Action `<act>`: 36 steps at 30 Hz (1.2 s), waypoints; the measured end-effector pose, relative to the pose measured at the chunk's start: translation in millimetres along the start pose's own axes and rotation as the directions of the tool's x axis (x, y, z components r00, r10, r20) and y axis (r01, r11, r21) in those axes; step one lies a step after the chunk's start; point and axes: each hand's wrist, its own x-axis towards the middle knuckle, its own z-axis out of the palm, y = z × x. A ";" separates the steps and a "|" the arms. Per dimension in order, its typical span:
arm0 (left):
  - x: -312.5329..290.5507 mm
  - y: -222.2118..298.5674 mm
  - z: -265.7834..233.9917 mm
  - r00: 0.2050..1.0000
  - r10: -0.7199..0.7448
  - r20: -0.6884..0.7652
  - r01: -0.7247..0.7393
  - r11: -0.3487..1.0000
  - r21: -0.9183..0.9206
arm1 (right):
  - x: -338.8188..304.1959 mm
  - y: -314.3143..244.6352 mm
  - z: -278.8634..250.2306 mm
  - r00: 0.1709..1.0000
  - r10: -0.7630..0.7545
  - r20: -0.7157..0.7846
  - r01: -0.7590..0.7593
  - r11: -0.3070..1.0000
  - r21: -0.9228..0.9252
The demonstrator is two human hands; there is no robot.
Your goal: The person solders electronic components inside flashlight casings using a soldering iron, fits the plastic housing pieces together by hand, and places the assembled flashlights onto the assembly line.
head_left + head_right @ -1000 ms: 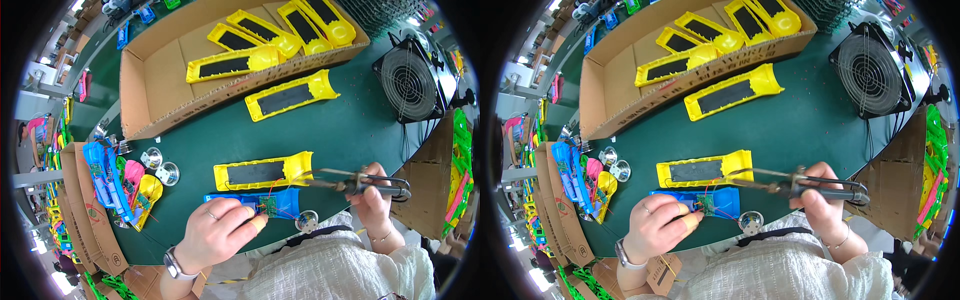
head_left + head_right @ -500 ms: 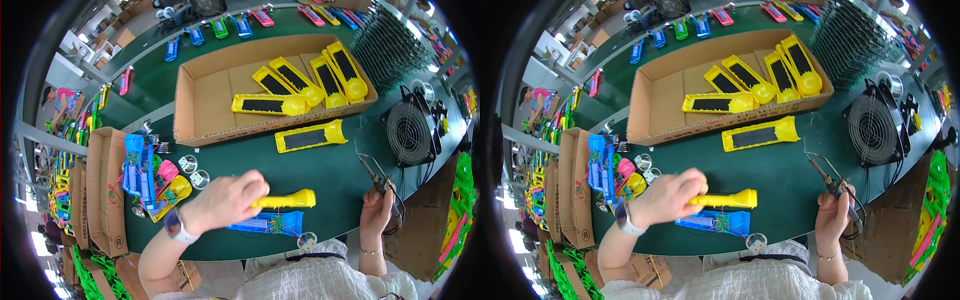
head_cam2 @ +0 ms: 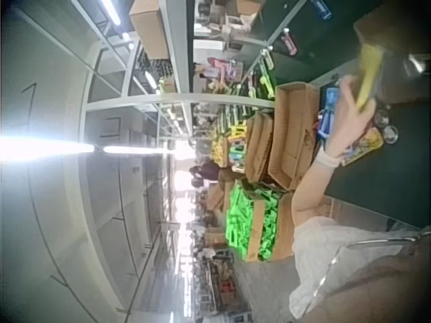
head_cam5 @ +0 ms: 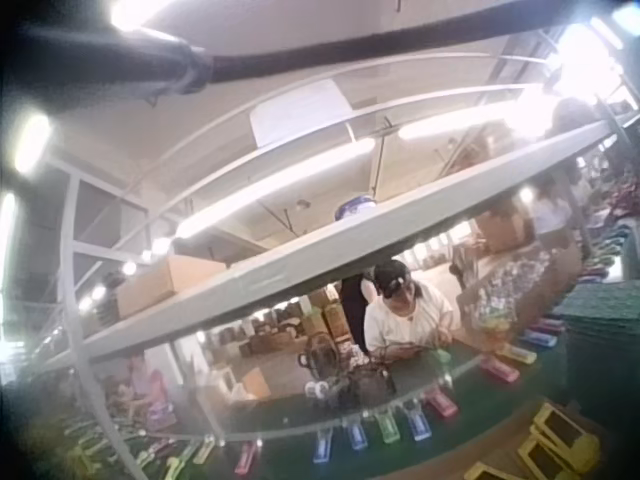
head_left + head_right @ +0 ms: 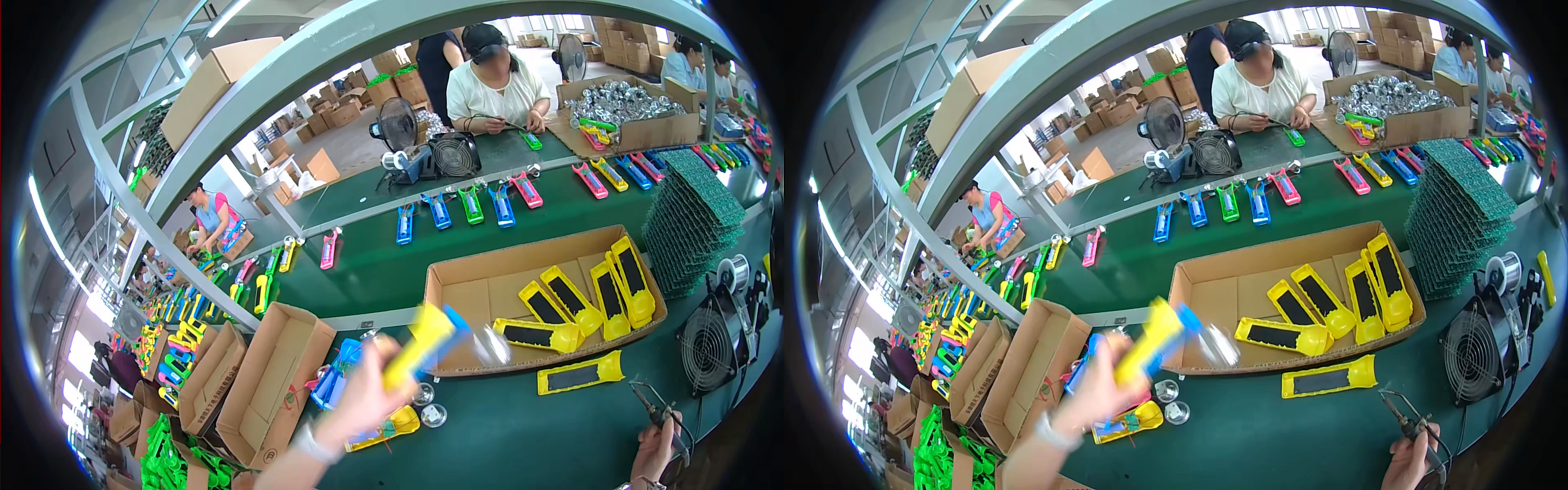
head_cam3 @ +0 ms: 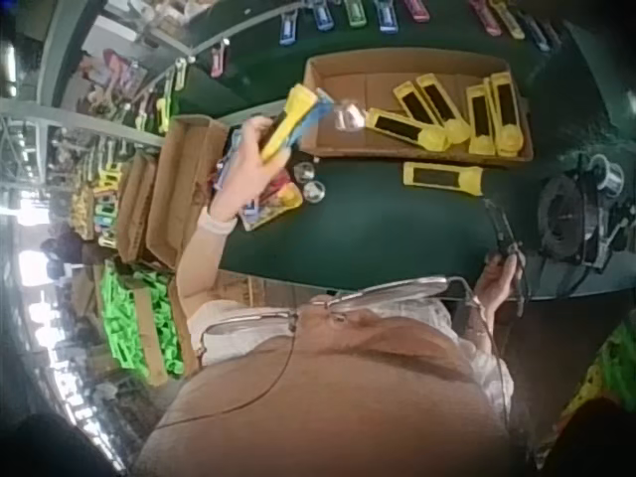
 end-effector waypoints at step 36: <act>182.2 -42.8 0.5 0.954 0.282 -0.099 -0.223 0.893 0.391 | -11.3 -12.2 27.6 0.999 0.042 -0.016 -0.042 0.999 0.009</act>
